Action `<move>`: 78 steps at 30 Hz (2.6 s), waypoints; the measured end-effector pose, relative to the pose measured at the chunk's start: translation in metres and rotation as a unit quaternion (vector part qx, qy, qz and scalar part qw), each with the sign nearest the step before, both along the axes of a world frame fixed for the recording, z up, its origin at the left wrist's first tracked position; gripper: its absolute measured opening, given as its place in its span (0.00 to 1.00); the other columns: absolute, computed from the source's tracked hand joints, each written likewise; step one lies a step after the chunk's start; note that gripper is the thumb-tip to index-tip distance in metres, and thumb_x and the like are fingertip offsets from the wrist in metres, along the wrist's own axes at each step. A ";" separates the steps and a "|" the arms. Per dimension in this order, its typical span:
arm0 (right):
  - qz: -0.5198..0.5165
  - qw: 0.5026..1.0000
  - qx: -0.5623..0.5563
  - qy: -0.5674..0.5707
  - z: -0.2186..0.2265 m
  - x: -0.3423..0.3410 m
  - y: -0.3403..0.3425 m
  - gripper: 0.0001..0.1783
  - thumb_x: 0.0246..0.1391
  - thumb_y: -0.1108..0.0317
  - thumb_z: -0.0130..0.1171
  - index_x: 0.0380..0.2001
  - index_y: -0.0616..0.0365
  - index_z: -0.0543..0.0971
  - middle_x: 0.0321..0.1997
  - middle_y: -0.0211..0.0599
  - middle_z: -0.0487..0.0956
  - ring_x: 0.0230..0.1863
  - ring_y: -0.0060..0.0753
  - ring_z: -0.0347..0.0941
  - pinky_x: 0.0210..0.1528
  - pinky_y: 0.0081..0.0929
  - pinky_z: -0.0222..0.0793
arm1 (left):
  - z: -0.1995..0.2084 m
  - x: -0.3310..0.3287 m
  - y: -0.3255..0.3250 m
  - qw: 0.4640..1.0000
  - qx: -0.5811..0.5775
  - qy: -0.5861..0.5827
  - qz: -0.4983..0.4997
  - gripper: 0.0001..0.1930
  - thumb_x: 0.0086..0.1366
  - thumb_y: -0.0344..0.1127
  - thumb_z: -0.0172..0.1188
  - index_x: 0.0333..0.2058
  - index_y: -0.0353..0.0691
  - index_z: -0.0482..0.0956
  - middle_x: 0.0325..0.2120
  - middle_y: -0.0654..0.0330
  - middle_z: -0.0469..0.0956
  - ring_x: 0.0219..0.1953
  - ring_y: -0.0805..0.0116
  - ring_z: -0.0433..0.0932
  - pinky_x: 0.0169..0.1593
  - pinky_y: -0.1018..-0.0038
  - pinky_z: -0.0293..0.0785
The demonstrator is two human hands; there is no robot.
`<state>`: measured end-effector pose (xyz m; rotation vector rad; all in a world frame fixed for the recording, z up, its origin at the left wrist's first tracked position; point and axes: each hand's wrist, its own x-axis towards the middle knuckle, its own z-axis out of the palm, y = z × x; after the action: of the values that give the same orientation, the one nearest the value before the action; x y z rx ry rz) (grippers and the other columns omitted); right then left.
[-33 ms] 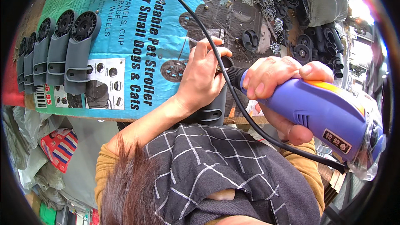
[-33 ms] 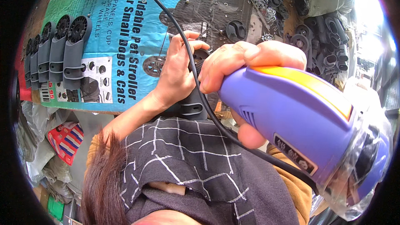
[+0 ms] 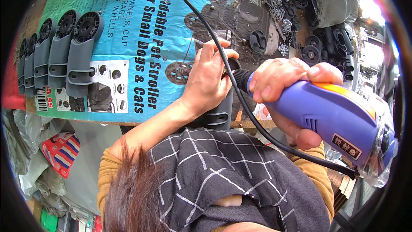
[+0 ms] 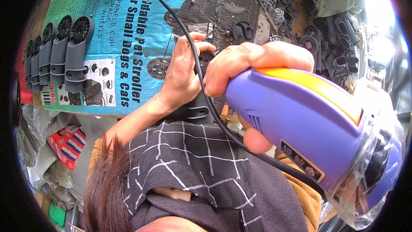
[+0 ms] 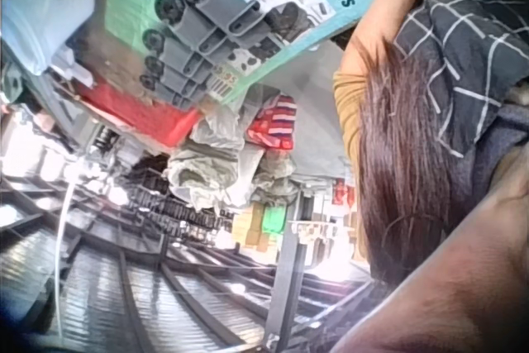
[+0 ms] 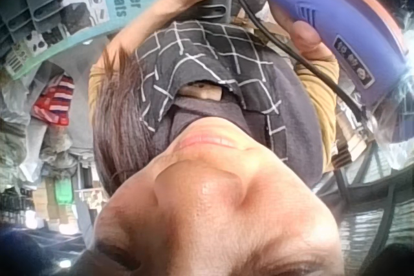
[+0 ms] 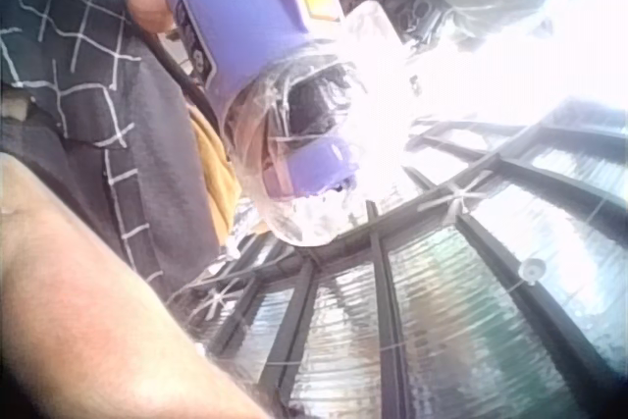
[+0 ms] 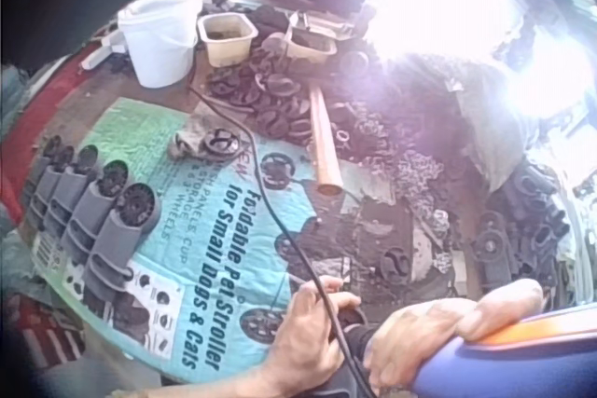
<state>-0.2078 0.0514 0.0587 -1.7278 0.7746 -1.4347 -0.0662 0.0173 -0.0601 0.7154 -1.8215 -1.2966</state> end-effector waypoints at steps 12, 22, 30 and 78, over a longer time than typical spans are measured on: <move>-0.248 0.966 -0.031 -0.060 0.011 -0.024 -0.033 0.40 0.53 0.36 0.58 0.56 0.54 0.62 0.26 0.46 0.76 0.24 0.41 0.73 0.32 0.39 0.74 | 0.001 0.001 0.003 1.000 0.025 -0.001 -0.005 0.18 0.54 0.29 0.65 0.45 0.37 0.75 0.48 0.49 0.69 0.55 0.51 0.67 0.58 0.62 0.65; -0.520 0.730 0.134 0.423 -0.098 -0.141 -0.133 0.35 0.42 0.54 0.72 0.49 0.60 0.70 0.43 0.54 0.81 0.46 0.56 0.78 0.49 0.44 0.71 | -0.002 0.000 0.004 0.999 -0.025 -0.005 0.019 0.13 0.61 0.32 0.60 0.44 0.36 0.75 0.46 0.47 0.72 0.55 0.49 0.68 0.60 0.63 0.64; -0.395 0.867 0.064 0.296 -0.033 -0.032 0.031 0.35 0.42 0.65 0.71 0.54 0.63 0.70 0.43 0.50 0.77 0.41 0.48 0.76 0.50 0.35 0.72 | 0.051 -0.019 -0.025 0.982 -0.125 0.064 0.130 0.08 0.63 0.23 0.55 0.42 0.37 0.75 0.42 0.51 0.71 0.51 0.53 0.68 0.57 0.64 0.63; -0.246 0.892 0.211 0.315 -0.038 -0.027 -0.015 0.15 0.48 0.73 0.67 0.38 0.60 0.75 0.30 0.37 0.82 0.32 0.29 0.80 0.35 0.26 0.75 | 0.010 0.031 -0.017 0.963 -0.145 -0.224 0.024 0.40 0.46 0.58 0.70 0.53 0.37 0.75 0.50 0.53 0.73 0.52 0.51 0.68 0.58 0.60 0.64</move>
<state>-0.2353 0.0368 0.0203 -1.7067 1.8365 -0.8625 -0.0347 0.0006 -0.0500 0.9358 -2.2780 -0.8494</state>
